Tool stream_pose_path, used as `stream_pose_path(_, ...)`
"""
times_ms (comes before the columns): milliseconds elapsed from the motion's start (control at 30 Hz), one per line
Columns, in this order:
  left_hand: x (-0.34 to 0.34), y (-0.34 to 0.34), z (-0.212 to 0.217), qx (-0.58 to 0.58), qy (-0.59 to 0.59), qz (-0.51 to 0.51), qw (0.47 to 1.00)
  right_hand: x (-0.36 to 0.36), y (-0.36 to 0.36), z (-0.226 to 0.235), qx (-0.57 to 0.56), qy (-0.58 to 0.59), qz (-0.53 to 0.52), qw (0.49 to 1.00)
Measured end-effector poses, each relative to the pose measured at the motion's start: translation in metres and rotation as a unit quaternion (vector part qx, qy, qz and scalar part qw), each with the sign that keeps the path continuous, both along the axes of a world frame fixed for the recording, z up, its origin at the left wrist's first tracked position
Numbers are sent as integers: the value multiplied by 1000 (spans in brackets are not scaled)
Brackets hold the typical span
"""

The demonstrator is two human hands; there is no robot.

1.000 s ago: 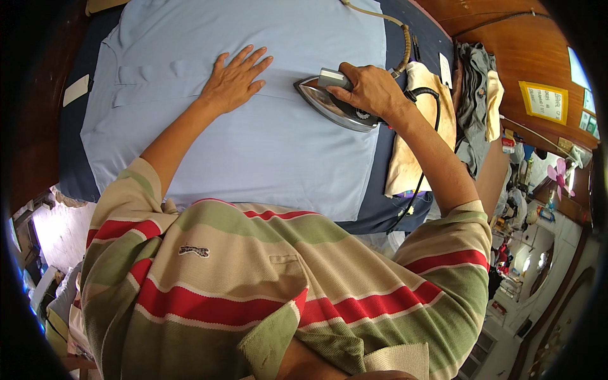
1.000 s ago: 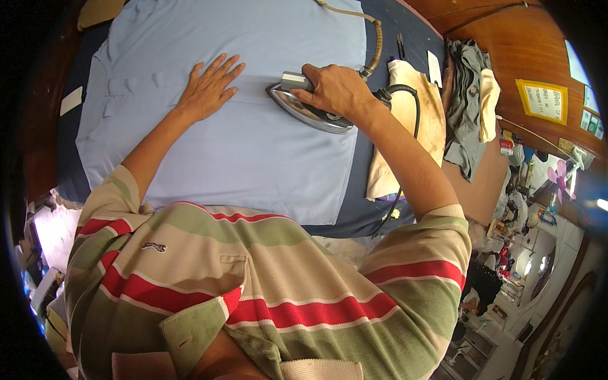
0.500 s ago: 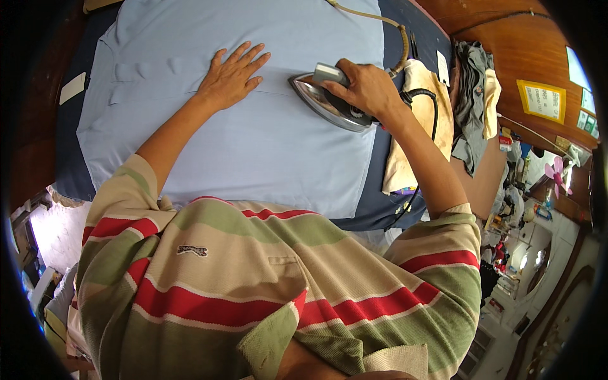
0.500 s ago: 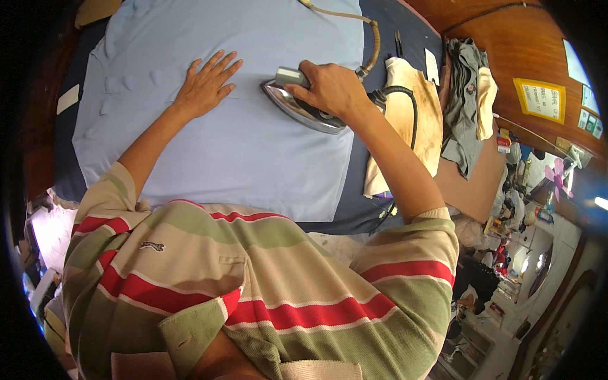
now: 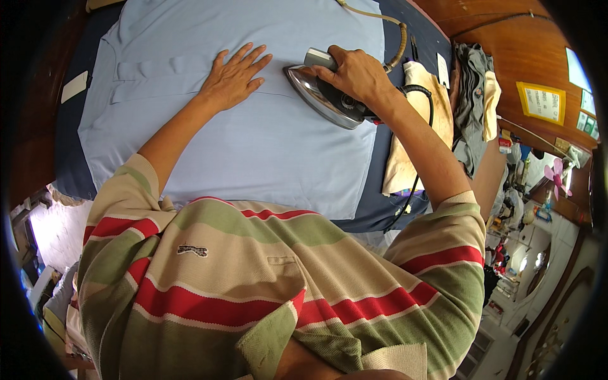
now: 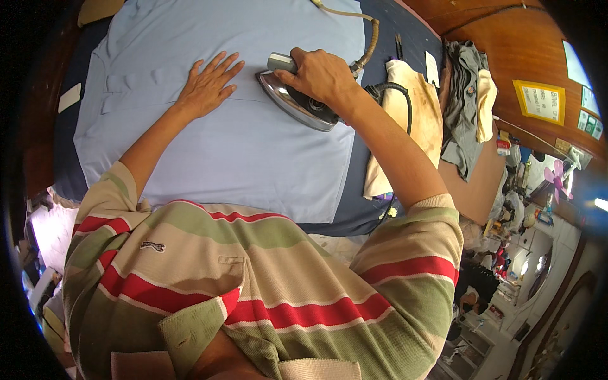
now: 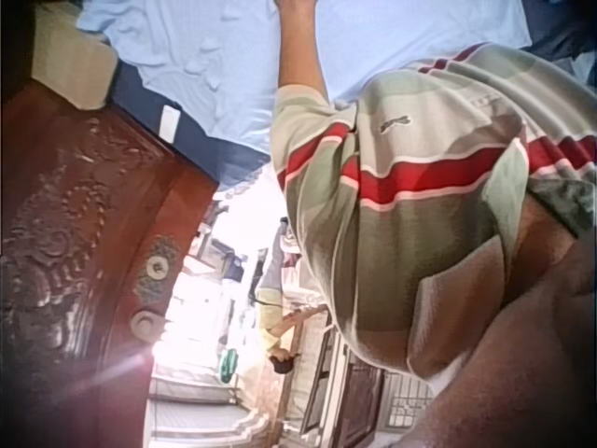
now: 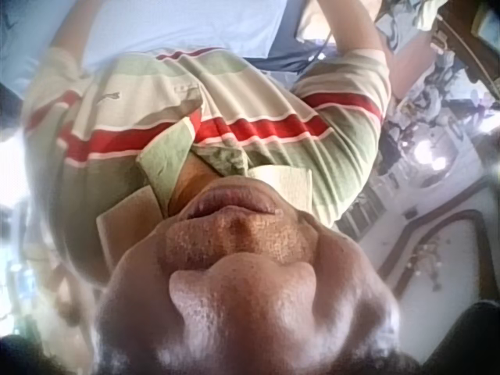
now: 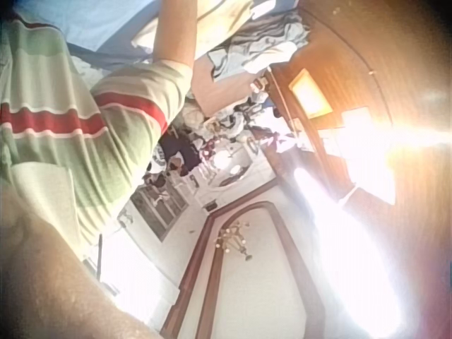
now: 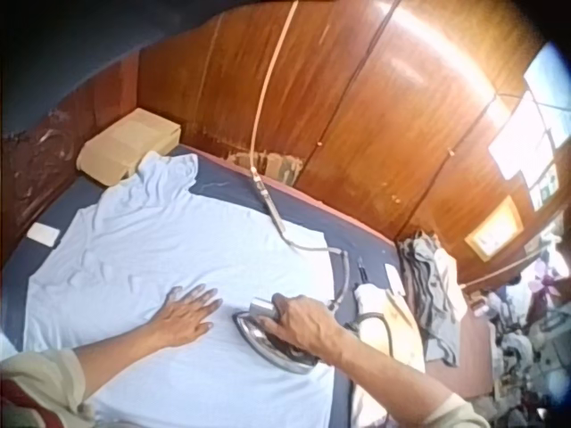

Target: The person irons various blue and beige garments on a padded work table using a steam iron. The person spreads out each garment, smooths it by hand, and presses the iron over different sections including the body and sleeves.

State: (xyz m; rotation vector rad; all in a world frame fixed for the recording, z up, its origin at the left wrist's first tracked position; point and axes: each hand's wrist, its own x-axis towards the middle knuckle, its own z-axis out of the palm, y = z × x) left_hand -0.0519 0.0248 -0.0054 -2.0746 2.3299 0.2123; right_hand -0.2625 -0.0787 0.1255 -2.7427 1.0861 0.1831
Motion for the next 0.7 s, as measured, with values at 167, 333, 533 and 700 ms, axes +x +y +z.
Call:
stream_pose_path(167,-1,-1,0,-1,1,2,1000,4,-2,2,8,8,-40,999)
stream_pose_path(333,-1,-1,12,19,0,4,1000,-4,-12,-1,3,-47,-57,997)
stream_pose_path(533,28,7,20,-102,-31,123,987,-13,-10,4,55,-18,-143,988)
stream_pose_path(700,157,39,-12,-73,-95,317,941,-36,0,10,51,-17,-130,990)
